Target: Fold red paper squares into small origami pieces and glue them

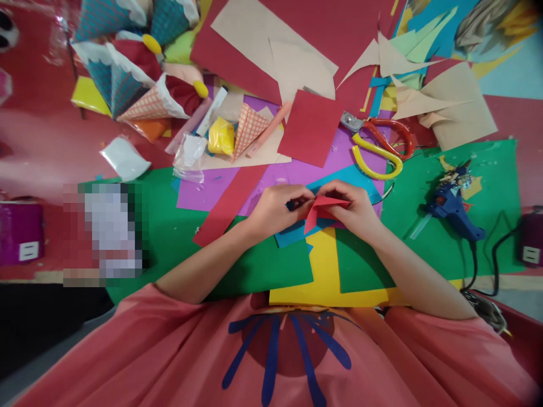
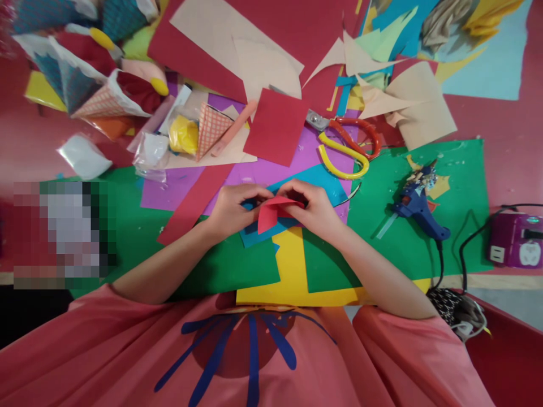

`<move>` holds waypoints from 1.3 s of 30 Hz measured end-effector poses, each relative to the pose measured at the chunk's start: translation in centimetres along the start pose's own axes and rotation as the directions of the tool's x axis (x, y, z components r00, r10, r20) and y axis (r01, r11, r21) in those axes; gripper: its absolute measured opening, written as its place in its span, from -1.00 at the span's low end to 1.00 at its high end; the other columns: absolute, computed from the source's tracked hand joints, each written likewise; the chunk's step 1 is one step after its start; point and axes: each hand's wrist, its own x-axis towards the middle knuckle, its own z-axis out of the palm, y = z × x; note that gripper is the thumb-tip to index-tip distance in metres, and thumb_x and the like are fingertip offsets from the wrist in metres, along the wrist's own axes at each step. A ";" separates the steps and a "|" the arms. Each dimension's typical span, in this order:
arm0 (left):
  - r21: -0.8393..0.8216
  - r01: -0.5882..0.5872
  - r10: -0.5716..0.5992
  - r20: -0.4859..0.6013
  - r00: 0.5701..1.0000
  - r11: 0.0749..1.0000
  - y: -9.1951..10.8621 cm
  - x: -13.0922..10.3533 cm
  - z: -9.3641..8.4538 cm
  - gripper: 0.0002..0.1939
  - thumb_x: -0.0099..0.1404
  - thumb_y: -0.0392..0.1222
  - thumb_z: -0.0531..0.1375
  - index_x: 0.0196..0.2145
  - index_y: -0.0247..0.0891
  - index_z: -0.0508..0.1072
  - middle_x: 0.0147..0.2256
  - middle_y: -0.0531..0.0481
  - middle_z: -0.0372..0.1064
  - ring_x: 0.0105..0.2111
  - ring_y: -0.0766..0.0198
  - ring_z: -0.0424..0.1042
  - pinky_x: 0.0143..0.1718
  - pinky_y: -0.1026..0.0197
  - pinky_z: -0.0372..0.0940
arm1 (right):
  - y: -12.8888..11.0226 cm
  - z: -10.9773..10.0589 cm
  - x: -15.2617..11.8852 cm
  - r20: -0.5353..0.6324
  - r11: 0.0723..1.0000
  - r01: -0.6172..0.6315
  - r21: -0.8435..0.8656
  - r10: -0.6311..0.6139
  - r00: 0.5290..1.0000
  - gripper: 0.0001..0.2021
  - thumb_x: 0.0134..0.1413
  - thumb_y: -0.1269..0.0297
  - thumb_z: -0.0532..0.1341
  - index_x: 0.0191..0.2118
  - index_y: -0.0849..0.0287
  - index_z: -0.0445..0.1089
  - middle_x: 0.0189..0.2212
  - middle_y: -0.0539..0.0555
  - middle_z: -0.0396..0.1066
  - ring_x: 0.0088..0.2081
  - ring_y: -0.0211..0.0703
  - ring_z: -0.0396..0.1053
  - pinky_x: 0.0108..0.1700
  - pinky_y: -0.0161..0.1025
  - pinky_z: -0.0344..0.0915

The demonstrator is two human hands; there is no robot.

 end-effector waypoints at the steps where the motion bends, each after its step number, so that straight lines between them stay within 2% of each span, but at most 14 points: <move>1: 0.006 0.008 -0.008 -0.008 1.000 1.000 0.0 0.0 0.0 -0.84 0.26 -0.20 0.16 -0.42 -0.28 0.50 -0.48 0.03 0.50 -0.50 0.40 0.40 -0.43 0.37 0.26 | 0.0 0.0 0.0 -0.004 1.000 0.000 -0.011 0.000 1.000 -0.88 -0.07 0.49 0.16 -0.38 0.17 0.40 -0.43 -0.02 0.45 -0.40 -0.29 0.35 -0.36 -0.33 0.25; 4: 0.011 0.019 -0.019 -0.025 1.000 1.000 0.0 0.1 0.0 -0.74 0.33 -0.15 0.09 -0.40 -0.27 0.52 -0.43 0.00 0.54 -0.44 0.36 0.46 -0.37 0.33 0.29 | 0.1 0.2 -0.2 -0.036 1.000 -0.014 -0.027 0.013 0.999 -0.90 0.00 0.46 0.14 -0.35 0.15 0.36 -0.42 -0.02 0.43 -0.37 -0.26 0.37 -0.31 -0.29 0.28; 8: -0.065 0.027 -0.025 0.039 0.999 0.997 0.1 0.0 -0.3 -0.49 0.41 0.12 -0.07 -0.25 -0.28 0.54 -0.27 -0.10 0.58 -0.28 0.26 0.53 -0.25 0.26 0.33 | 0.4 0.2 -0.3 -0.112 0.999 -0.045 0.012 0.046 0.993 -0.89 0.10 0.41 0.15 -0.25 0.09 0.31 -0.35 0.01 0.45 -0.31 -0.20 0.40 -0.25 -0.23 0.31; 11: -0.040 0.003 0.001 0.089 0.996 0.999 0.2 0.0 -0.5 -0.45 0.32 0.23 0.01 -0.11 -0.29 0.53 -0.20 -0.12 0.57 -0.25 0.19 0.52 -0.19 0.18 0.33 | 0.5 0.2 -0.3 -0.135 0.999 -0.038 0.020 0.041 0.990 -0.84 0.08 0.41 0.16 -0.19 0.07 0.30 -0.35 0.01 0.47 -0.31 -0.17 0.43 -0.23 -0.19 0.33; 14: 0.036 -0.002 -0.002 0.095 0.996 0.999 0.2 0.0 -0.4 -0.60 0.26 0.03 0.15 -0.06 -0.26 0.51 -0.20 -0.09 0.57 -0.26 0.17 0.51 -0.12 0.12 0.32 | 0.5 0.2 -0.3 -0.152 0.999 -0.036 -0.001 0.036 0.988 -0.83 0.05 0.42 0.16 -0.21 0.08 0.31 -0.40 -0.03 0.47 -0.34 -0.17 0.45 -0.25 -0.18 0.35; 17: -0.043 0.028 -0.024 0.079 0.997 0.999 0.1 0.0 -0.2 -0.68 0.25 -0.19 0.11 -0.07 -0.23 0.52 -0.18 -0.06 0.57 -0.19 0.18 0.52 -0.09 0.14 0.35 | 0.6 0.3 -0.2 -0.141 1.000 -0.021 0.015 0.023 0.990 -0.83 0.03 0.42 0.17 -0.21 0.07 0.31 -0.40 -0.03 0.48 -0.34 -0.18 0.46 -0.28 -0.21 0.37; 19: -0.083 0.059 -0.055 0.050 0.997 0.995 0.0 0.1 -0.1 -0.67 0.26 -0.26 0.07 -0.09 -0.23 0.53 -0.21 -0.04 0.58 -0.19 0.21 0.53 -0.10 0.17 0.37 | 0.6 0.3 -0.1 -0.144 1.000 -0.001 0.014 0.003 0.990 -0.81 0.01 0.43 0.19 -0.22 0.07 0.32 -0.36 -0.01 0.49 -0.30 -0.18 0.47 -0.29 -0.23 0.38; 24: -0.049 0.066 -0.065 0.013 0.998 0.997 0.3 0.1 0.0 -0.69 0.28 -0.24 0.07 -0.11 -0.25 0.53 -0.25 -0.01 0.57 -0.28 0.30 0.53 -0.16 0.26 0.37 | 0.7 0.1 -0.1 -0.163 0.999 0.022 0.027 -0.018 0.987 -0.80 -0.02 0.45 0.19 -0.22 0.08 0.33 -0.30 0.01 0.47 -0.23 -0.20 0.46 -0.25 -0.25 0.39; 28: -0.015 0.101 -0.101 0.026 0.995 0.995 0.3 0.0 0.0 -0.70 0.28 -0.23 0.09 -0.08 -0.23 0.52 -0.23 -0.01 0.57 -0.32 0.30 0.51 -0.21 0.27 0.38 | 0.8 0.0 0.0 -0.174 0.998 -0.013 0.056 0.022 0.984 -0.82 0.01 0.38 0.22 -0.21 0.08 0.32 -0.36 -0.01 0.43 -0.30 -0.23 0.43 -0.30 -0.26 0.37; 32: 0.016 0.099 -0.099 0.016 0.995 0.995 0.0 0.0 0.1 -0.72 0.32 -0.23 0.08 -0.12 -0.23 0.54 -0.19 -0.03 0.57 -0.28 0.29 0.52 -0.15 0.25 0.37 | 0.9 0.1 0.0 -0.188 0.997 -0.021 0.078 0.035 0.982 -0.80 0.01 0.27 0.27 -0.22 0.09 0.31 -0.39 -0.02 0.40 -0.35 -0.25 0.40 -0.32 -0.28 0.34; 35: 0.034 0.081 -0.081 -0.003 0.997 0.996 -0.2 -0.1 0.1 -0.72 0.32 -0.25 0.08 -0.10 -0.23 0.54 -0.15 -0.03 0.56 -0.22 0.27 0.52 -0.09 0.25 0.36 | 0.8 0.1 0.0 -0.150 0.997 -0.020 0.079 0.032 0.988 -0.78 0.02 0.23 0.29 -0.20 0.08 0.31 -0.41 -0.04 0.41 -0.37 -0.25 0.39 -0.34 -0.28 0.33; 39: 0.037 0.076 -0.075 -0.029 0.997 0.996 -0.2 -0.1 0.1 -0.73 0.33 -0.24 0.09 -0.11 -0.24 0.54 -0.19 -0.02 0.57 -0.23 0.27 0.52 -0.12 0.25 0.36 | 0.7 0.1 0.0 -0.120 0.996 -0.028 0.082 0.038 0.992 -0.79 0.04 0.23 0.28 -0.20 0.08 0.30 -0.44 -0.06 0.43 -0.41 -0.27 0.38 -0.37 -0.29 0.30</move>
